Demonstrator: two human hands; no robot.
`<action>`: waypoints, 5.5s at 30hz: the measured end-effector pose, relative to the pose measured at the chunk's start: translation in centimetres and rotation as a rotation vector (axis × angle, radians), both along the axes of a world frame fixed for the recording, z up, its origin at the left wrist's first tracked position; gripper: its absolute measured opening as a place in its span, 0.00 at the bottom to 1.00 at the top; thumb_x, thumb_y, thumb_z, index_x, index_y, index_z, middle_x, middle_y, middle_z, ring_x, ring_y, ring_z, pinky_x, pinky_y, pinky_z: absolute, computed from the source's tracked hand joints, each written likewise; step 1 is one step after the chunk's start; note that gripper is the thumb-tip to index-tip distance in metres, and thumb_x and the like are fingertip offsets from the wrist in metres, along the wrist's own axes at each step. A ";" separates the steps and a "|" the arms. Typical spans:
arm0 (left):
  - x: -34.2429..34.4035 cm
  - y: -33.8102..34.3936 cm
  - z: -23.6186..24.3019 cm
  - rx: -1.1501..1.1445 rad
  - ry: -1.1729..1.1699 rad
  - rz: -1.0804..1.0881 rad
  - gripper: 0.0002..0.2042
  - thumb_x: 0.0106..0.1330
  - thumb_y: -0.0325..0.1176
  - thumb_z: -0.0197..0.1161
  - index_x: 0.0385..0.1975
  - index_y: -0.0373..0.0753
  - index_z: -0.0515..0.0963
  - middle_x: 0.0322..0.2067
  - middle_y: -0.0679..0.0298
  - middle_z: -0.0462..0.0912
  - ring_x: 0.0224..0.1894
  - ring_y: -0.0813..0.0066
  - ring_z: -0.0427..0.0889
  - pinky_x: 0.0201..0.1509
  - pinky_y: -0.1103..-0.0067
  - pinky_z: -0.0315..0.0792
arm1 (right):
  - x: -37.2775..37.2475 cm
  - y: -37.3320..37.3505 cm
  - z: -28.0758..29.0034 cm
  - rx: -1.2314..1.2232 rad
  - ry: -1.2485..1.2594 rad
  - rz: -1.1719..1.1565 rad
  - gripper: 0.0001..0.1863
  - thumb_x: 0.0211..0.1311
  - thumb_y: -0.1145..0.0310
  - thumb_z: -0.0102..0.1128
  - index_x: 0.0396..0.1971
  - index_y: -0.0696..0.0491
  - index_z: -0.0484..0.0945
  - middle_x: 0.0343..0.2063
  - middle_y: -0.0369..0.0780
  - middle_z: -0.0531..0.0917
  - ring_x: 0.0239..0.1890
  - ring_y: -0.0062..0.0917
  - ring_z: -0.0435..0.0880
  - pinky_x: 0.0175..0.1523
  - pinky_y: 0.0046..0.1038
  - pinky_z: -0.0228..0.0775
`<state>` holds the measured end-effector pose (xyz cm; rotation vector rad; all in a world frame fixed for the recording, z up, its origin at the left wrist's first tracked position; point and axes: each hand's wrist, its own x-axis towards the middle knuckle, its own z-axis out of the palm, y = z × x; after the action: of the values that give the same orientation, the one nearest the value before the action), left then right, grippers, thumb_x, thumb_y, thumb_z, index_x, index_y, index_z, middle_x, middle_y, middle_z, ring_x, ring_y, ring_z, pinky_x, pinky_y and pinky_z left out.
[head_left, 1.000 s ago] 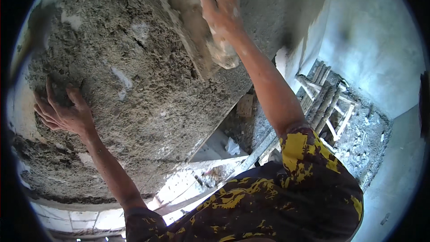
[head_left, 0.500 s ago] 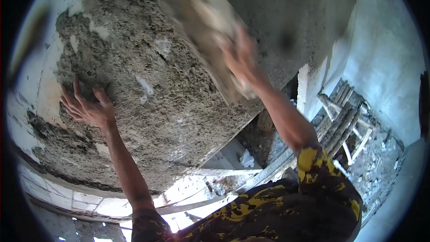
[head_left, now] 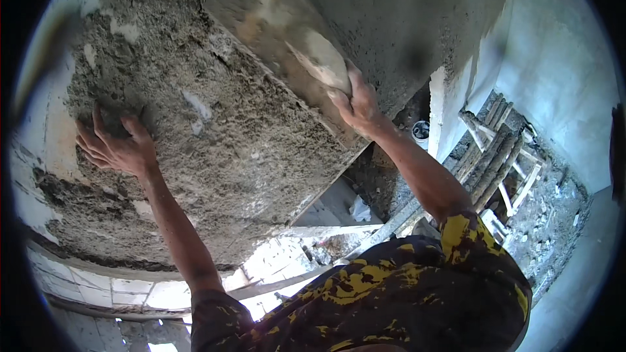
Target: The person applies plaster to an unfinished masonry block wall using a trowel and a float. They take wet cement from a handheld bucket, press it onto the blocks, and smooth the surface with a rectangular float.
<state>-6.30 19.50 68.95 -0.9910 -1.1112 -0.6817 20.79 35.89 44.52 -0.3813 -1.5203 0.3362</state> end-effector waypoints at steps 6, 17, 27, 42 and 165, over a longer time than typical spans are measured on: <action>-2.0 -1.9 -0.4 -0.048 0.011 0.088 0.34 0.56 0.69 0.41 0.54 0.51 0.70 0.62 0.57 0.57 0.66 0.49 0.48 0.62 0.46 0.42 | -1.0 -0.9 21.8 -0.031 -0.185 0.157 0.33 0.63 0.45 0.46 0.58 0.57 0.60 0.26 0.45 0.78 0.21 0.27 0.77 0.28 0.32 0.75; -2.7 -1.1 -0.4 -0.043 0.107 0.106 0.38 0.57 0.72 0.33 0.52 0.48 0.71 0.59 0.56 0.62 0.62 0.60 0.57 0.62 0.49 0.46 | -0.2 2.6 8.0 -0.193 -0.106 -0.148 0.32 0.61 0.47 0.50 0.48 0.63 0.63 0.26 0.47 0.79 0.21 0.32 0.81 0.23 0.31 0.74; -2.4 0.9 0.1 -0.016 0.039 0.193 0.39 0.57 0.68 0.40 0.55 0.38 0.65 0.57 0.51 0.61 0.60 0.54 0.58 0.60 0.52 0.50 | 1.5 1.9 -22.5 -0.343 0.214 -0.284 0.31 0.56 0.54 0.58 0.47 0.65 0.64 0.29 0.51 0.79 0.27 0.46 0.80 0.29 0.39 0.72; -1.2 -1.7 0.1 -0.072 0.069 0.209 0.32 0.61 0.64 0.38 0.56 0.47 0.66 0.65 0.57 0.52 0.65 0.62 0.53 0.63 0.53 0.43 | 0.8 5.0 21.6 0.103 0.289 -0.158 0.29 0.64 0.50 0.47 0.38 0.69 0.67 0.12 0.44 0.76 0.12 0.27 0.79 0.12 0.24 0.69; -1.0 -2.1 -0.7 -0.079 0.034 0.360 0.30 0.65 0.58 0.36 0.62 0.46 0.58 0.66 0.54 0.48 0.68 0.56 0.45 0.67 0.51 0.34 | 3.0 -1.0 -16.7 -0.570 0.353 -0.241 0.38 0.61 0.52 0.50 0.57 0.70 0.54 0.45 0.58 0.73 0.46 0.45 0.76 0.48 0.38 0.67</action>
<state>-7.30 17.42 68.23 -0.8360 -1.2535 -0.3315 23.77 34.94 27.81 -0.8960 -1.0010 0.6118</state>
